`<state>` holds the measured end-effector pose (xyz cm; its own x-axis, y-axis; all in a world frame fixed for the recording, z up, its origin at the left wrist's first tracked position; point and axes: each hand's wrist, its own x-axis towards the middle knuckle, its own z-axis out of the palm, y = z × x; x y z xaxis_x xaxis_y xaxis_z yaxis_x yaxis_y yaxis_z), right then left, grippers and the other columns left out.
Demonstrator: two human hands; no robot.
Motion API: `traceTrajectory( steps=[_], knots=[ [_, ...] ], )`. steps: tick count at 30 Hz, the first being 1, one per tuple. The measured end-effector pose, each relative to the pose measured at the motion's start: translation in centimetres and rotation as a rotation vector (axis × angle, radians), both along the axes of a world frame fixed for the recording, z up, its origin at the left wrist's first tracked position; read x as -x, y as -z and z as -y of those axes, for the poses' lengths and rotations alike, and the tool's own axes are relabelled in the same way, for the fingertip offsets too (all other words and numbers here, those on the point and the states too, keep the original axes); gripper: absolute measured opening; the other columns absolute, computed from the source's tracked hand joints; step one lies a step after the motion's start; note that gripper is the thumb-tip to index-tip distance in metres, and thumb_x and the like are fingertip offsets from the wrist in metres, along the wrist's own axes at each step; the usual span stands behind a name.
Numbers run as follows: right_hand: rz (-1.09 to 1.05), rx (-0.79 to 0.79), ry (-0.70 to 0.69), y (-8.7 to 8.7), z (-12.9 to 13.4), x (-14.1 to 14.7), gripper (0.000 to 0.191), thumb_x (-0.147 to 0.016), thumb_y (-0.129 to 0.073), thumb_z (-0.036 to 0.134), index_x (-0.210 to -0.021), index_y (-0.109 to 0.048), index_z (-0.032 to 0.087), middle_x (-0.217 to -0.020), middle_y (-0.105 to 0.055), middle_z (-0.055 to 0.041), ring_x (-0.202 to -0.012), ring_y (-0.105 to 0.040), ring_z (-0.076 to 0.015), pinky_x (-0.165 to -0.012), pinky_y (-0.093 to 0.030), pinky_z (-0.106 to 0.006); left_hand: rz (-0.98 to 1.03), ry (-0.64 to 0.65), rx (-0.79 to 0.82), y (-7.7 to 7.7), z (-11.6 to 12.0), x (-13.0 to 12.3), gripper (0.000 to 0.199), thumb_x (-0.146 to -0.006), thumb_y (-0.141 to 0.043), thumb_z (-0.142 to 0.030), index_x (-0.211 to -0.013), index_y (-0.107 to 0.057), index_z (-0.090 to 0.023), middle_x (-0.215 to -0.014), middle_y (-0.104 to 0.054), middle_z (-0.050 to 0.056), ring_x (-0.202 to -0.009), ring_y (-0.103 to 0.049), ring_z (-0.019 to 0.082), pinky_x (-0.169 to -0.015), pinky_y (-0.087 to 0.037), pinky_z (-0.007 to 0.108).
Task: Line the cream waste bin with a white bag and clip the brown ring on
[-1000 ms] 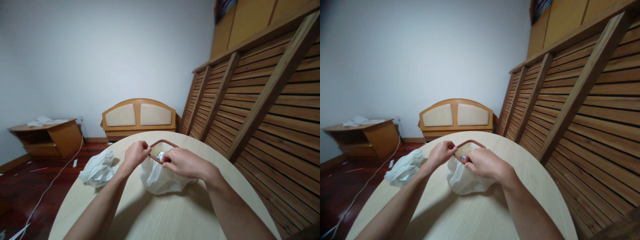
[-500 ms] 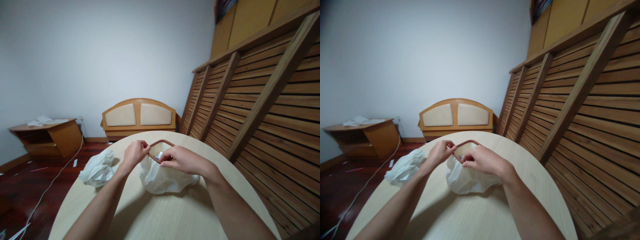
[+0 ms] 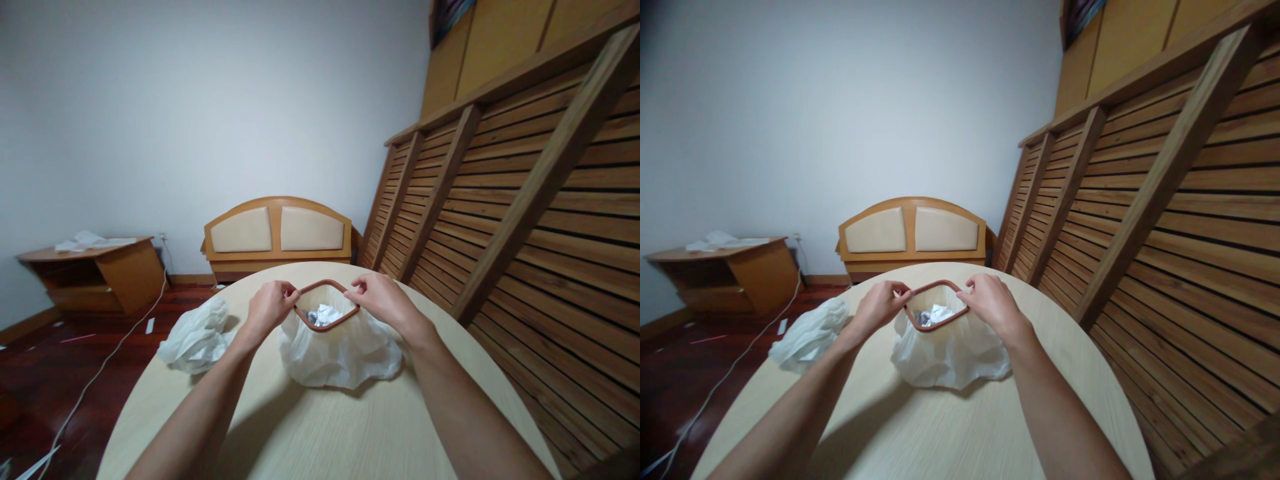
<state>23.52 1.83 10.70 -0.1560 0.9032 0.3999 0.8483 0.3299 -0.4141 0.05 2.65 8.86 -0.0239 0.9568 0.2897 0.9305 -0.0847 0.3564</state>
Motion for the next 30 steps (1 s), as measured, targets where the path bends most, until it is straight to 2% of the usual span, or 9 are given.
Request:
traceTrajectory(
  steps=[7, 14, 30],
  knots=[
    [0.001, 0.063, 0.026, 0.8, -0.9, 0.2, 0.015, -0.078, -0.067, 0.024, -0.081, -0.08, 0.02, -0.078, -0.077, -0.0077, -0.078, -0.069, -0.0209, -0.067, -0.043, -0.026, -0.006, 0.007, -0.004, 0.0, 0.0, -0.3, 0.029, -0.09, -0.055, -0.039, -0.093, -0.078, -0.022, -0.097, -0.077, 0.008, -0.089, -0.07, 0.024, -0.065, -0.042, 0.027],
    [0.006, 0.032, 0.04, 1.2, -1.3, 0.1, 0.015, -0.078, -0.067, 0.024, -0.08, -0.081, 0.021, -0.079, -0.078, -0.0084, -0.079, -0.07, -0.0216, -0.069, -0.045, -0.027, -0.007, 0.02, -0.007, 0.1, 0.0, -0.3, 0.031, -0.091, -0.053, -0.039, -0.096, -0.078, -0.022, -0.098, -0.077, 0.008, -0.089, -0.07, 0.024, -0.065, -0.042, 0.027],
    [0.092, 0.004, 0.2, 0.4, -0.3, 1.0, 0.016, -0.079, -0.064, 0.025, -0.084, -0.079, 0.024, -0.086, -0.078, -0.0062, -0.086, -0.07, -0.0217, -0.065, -0.042, -0.027, 0.007, -0.011, 0.0, -0.1, 0.2, -0.8, 0.028, -0.09, -0.055, -0.039, -0.096, -0.078, -0.024, -0.096, -0.078, 0.008, -0.09, -0.071, 0.024, -0.066, -0.043, 0.027]
  ],
)
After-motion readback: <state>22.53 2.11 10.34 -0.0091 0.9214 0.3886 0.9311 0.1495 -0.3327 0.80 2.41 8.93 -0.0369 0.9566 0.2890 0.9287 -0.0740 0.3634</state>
